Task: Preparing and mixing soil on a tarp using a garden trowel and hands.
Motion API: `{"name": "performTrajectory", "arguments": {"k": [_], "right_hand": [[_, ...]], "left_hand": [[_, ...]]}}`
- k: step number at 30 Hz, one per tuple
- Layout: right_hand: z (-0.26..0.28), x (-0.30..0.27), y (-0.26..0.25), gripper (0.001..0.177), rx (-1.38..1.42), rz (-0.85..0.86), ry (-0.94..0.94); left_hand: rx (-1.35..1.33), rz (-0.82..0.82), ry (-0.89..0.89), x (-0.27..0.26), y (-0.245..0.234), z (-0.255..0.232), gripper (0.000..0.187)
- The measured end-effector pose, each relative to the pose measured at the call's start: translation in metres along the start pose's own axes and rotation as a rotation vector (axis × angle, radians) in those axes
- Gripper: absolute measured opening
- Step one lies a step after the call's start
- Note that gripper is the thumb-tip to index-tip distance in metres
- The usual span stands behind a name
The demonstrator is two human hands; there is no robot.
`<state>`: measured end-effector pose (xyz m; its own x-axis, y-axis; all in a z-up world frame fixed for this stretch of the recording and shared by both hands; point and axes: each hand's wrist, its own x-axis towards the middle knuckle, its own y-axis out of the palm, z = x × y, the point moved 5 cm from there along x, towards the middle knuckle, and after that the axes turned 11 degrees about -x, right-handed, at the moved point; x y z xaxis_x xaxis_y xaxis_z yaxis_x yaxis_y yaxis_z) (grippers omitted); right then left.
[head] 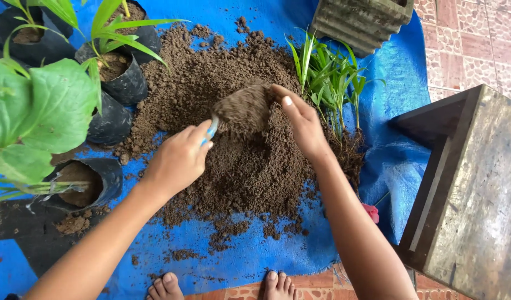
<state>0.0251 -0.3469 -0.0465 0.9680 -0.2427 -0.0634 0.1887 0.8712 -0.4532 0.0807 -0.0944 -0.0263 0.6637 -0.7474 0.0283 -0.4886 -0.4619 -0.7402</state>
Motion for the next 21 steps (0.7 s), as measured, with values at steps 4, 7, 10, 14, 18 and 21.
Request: {"name": "performTrajectory", "arguments": {"k": [4,7,10,14,18,21], "right_hand": [[-0.002,-0.008,-0.006,0.046,-0.03,-0.036,0.014],[-0.015,-0.017,-0.003,0.047,-0.077,-0.062,0.011],[-0.022,-0.023,-0.01,0.049,-0.112,-0.054,0.044],[-0.034,-0.026,-0.013,0.052,-0.209,0.007,0.211],[-0.062,-0.032,-0.011,0.053,-0.265,0.048,0.337],[-0.092,-0.042,-0.011,0.047,-0.307,-0.025,0.312]], "left_hand": [[0.286,-0.029,0.125,-0.001,0.017,0.015,0.04],[0.271,-0.075,0.066,-0.038,0.027,0.021,0.036],[-0.074,-0.126,-0.237,-0.085,0.028,0.033,0.039],[-0.243,-0.098,-0.844,-0.193,0.036,0.067,0.047],[-0.597,-0.146,-1.166,-0.311,0.079,0.114,0.039],[-0.963,-0.139,-1.046,-0.382,0.154,0.165,0.041]]}}
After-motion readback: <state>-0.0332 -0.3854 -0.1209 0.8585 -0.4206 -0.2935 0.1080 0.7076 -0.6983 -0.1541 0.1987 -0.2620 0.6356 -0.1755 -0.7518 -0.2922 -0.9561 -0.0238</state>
